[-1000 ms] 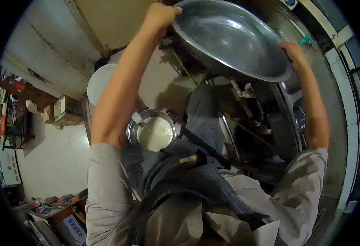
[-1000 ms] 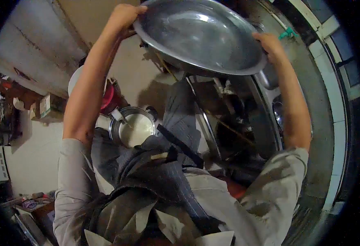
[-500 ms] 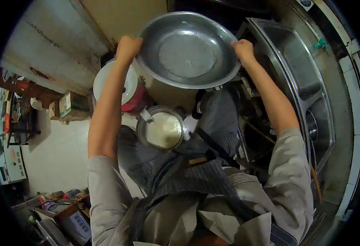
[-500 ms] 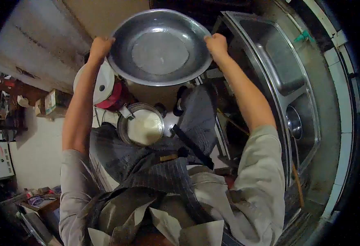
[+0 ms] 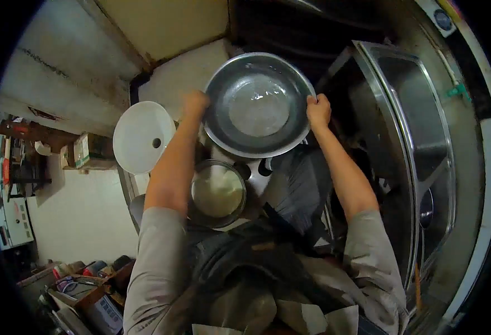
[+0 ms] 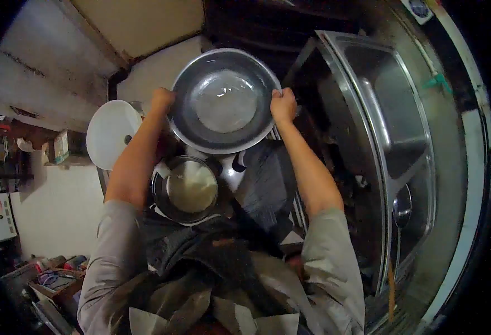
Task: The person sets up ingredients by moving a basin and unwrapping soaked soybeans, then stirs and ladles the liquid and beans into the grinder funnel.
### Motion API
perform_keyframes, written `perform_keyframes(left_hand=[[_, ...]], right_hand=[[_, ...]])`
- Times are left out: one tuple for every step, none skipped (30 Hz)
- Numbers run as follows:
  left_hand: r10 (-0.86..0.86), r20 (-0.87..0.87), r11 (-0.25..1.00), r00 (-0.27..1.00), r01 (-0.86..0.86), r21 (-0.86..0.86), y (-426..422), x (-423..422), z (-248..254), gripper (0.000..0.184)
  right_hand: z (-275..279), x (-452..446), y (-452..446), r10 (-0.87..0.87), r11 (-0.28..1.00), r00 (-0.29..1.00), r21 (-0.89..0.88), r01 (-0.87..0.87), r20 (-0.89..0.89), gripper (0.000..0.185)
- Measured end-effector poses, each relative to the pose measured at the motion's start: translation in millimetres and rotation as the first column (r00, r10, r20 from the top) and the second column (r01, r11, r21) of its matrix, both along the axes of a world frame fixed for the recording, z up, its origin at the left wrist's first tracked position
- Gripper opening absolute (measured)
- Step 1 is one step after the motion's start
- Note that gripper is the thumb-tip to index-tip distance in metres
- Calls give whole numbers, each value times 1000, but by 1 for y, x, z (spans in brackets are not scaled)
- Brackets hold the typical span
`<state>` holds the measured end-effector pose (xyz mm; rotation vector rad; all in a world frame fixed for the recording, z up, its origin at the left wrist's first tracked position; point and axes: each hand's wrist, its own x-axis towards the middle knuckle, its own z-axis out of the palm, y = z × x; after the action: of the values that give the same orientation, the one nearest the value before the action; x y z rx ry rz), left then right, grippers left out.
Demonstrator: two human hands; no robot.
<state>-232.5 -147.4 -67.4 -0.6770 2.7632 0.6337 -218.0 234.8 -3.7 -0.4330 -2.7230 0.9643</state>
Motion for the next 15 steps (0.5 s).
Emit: perform_keyframes(left_hand=[[52, -2, 998, 999, -52, 24, 5, 2, -3, 32], [99, 3, 994, 995, -99, 51, 11, 4, -8, 32], [99, 27, 993, 995, -100, 56, 14, 8, -11, 32], [124, 41, 991, 991, -126, 49, 15, 10, -15, 32], [150, 56, 987, 987, -153, 42, 16, 12, -19, 32], [153, 77, 987, 985, -157, 45, 16, 10, -31, 32], [201, 82, 979, 976, -203, 21, 15, 9, -40, 33], [248, 83, 969, 965, -248, -4, 13, 6, -50, 33], [253, 98, 967, 962, -254, -6, 8, 3, -66, 33], [261, 101, 965, 960, -260, -18, 4, 1, -87, 34], [270, 102, 963, 957, -268, -31, 0, -1, -108, 35], [279, 113, 960, 954, -277, -32, -3, -3, -125, 35], [326, 178, 943, 928, -332, 1, -8, -5, -140, 34], [369, 243, 921, 897, -388, 32, -15, -7, -155, 33], [385, 245, 915, 890, -403, 27, -23, -10, -186, 33]], right_hand=[[-11, -1, -3, 7, 1000, 1000, 2, -7, 14, 33], [-24, 0, -6, -20, 1000, 999, -15, 21, 49, 32], [-37, 2, -9, -49, 998, 995, -30, 52, 88, 30], [-51, 1, -11, -50, 998, 993, -22, 53, 110, 30], [-65, -1, -14, -51, 998, 990, -36, 56, 128, 30], [-82, -5, -16, -51, 997, 988, -51, 59, 145, 31], [-97, -7, -18, -46, 997, 978, -55, 58, 202, 32], [-112, -8, -20, -42, 997, 976, -51, 54, 214, 32], [-132, -10, -23, -50, 997, 975, -53, 63, 219, 31], [-146, -11, -25, -59, 996, 973, -54, 72, 222, 31], [-160, -12, -26, -34, 982, 966, -169, 79, 258, 31], [-170, -11, -28, -25, 983, 963, -167, 72, 268, 31], [-181, -9, -32, -18, 995, 973, -92, 39, 229, 30], [-192, -13, -39, -6, 1000, 982, -15, 9, 189, 30], [-223, -20, -36, 15, 999, 970, -34, -7, 242, 28]])
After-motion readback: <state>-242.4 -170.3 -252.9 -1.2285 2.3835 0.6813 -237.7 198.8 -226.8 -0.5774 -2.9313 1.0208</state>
